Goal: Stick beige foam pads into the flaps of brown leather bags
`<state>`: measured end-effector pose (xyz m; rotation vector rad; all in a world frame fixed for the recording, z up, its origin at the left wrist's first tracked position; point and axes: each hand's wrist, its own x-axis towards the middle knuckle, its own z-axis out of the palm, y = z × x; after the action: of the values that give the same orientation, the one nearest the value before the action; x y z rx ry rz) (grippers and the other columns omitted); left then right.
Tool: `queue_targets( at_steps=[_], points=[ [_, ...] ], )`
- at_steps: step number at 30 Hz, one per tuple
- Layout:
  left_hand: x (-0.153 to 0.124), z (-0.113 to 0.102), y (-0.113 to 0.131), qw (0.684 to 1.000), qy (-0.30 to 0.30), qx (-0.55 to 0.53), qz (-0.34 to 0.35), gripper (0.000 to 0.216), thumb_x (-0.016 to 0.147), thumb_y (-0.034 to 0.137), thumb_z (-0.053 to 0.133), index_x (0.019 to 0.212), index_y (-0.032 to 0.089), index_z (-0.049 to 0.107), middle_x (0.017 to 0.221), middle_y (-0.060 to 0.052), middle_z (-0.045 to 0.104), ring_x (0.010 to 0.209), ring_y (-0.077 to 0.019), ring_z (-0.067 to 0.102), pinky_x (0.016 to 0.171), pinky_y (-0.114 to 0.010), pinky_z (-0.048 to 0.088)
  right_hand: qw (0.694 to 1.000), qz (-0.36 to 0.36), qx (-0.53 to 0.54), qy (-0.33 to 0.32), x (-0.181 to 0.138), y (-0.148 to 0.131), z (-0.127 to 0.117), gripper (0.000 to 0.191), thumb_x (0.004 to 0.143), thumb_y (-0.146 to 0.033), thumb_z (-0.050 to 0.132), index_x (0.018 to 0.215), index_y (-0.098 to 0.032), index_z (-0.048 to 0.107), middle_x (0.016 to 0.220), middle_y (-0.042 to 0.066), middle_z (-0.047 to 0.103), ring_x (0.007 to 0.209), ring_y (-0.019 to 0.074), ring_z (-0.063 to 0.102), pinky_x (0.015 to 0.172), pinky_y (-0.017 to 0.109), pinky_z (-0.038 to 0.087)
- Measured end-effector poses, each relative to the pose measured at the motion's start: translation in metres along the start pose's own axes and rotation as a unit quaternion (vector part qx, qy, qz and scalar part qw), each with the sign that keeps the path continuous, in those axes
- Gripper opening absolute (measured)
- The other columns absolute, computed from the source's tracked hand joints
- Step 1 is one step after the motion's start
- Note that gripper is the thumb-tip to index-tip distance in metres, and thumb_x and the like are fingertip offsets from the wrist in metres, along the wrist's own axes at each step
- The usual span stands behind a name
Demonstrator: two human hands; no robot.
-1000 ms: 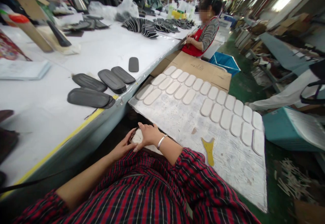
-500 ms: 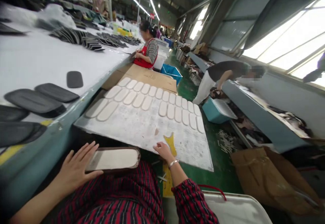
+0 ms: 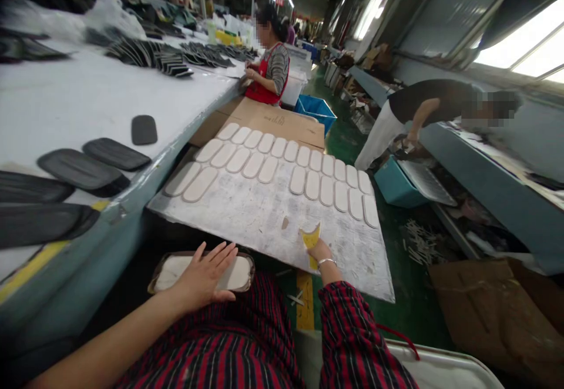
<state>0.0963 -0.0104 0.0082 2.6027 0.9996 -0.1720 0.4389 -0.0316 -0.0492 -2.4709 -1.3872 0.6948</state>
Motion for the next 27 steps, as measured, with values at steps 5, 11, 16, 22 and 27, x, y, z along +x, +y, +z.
queue_targets(
  at_steps=[5,11,16,22,27],
  points=[
    [0.009,-0.003,0.005,0.999,-0.026,-0.019,0.021,0.096,0.065,0.077,0.039,0.14,0.019,0.021,0.145,-0.009,0.02,0.133,-0.0295,0.018,0.106,-0.054,0.002,0.999,0.015,0.048,-0.006,-0.01,0.006,-0.001,0.023,0.084,-0.027,0.05,0.1,-0.012,0.056,0.086,0.008,0.062,0.081,0.0183,0.058,0.071,0.03,0.044],
    [0.007,-0.011,-0.008,0.996,-0.07,-0.032,0.042,0.091,0.067,0.07,0.047,0.139,0.021,0.021,0.146,-0.007,0.021,0.133,-0.0252,0.02,0.107,-0.045,0.011,0.971,-0.166,0.1,-0.14,-0.072,-0.026,-0.013,0.03,0.086,-0.034,0.04,0.107,-0.018,0.055,0.082,0.002,0.063,0.07,0.0138,0.057,0.061,0.024,0.043],
    [0.001,-0.008,-0.027,0.993,-0.061,-0.024,0.097,0.082,0.074,0.067,0.04,0.14,0.024,0.018,0.146,-0.004,0.02,0.133,-0.0211,0.02,0.107,-0.04,0.013,0.958,-0.241,0.001,-0.157,-0.091,-0.068,-0.001,0.043,0.091,-0.041,0.029,0.071,-0.017,0.059,0.067,0.002,0.061,0.06,0.0125,0.052,0.055,0.023,0.036],
    [-0.008,0.003,-0.04,0.996,-0.023,0.009,0.084,0.086,0.072,0.073,0.034,0.14,0.024,0.018,0.146,-0.007,0.022,0.133,-0.0244,0.021,0.107,-0.043,0.01,0.963,-0.237,-0.078,-0.1,-0.087,-0.096,0.02,0.042,0.092,-0.042,0.029,0.075,-0.018,0.059,0.073,0.006,0.064,0.067,0.0151,0.057,0.06,0.024,0.035],
    [-0.008,0.002,-0.039,0.995,-0.004,0.017,0.095,0.085,0.071,0.074,0.031,0.139,0.023,0.024,0.144,-0.008,0.028,0.131,-0.0263,0.026,0.106,-0.043,0.015,0.967,-0.218,-0.123,-0.045,-0.089,-0.111,0.028,0.047,0.094,-0.041,0.021,0.08,-0.018,0.059,0.078,0.009,0.066,0.072,0.0179,0.06,0.063,0.027,0.036]
  ],
)
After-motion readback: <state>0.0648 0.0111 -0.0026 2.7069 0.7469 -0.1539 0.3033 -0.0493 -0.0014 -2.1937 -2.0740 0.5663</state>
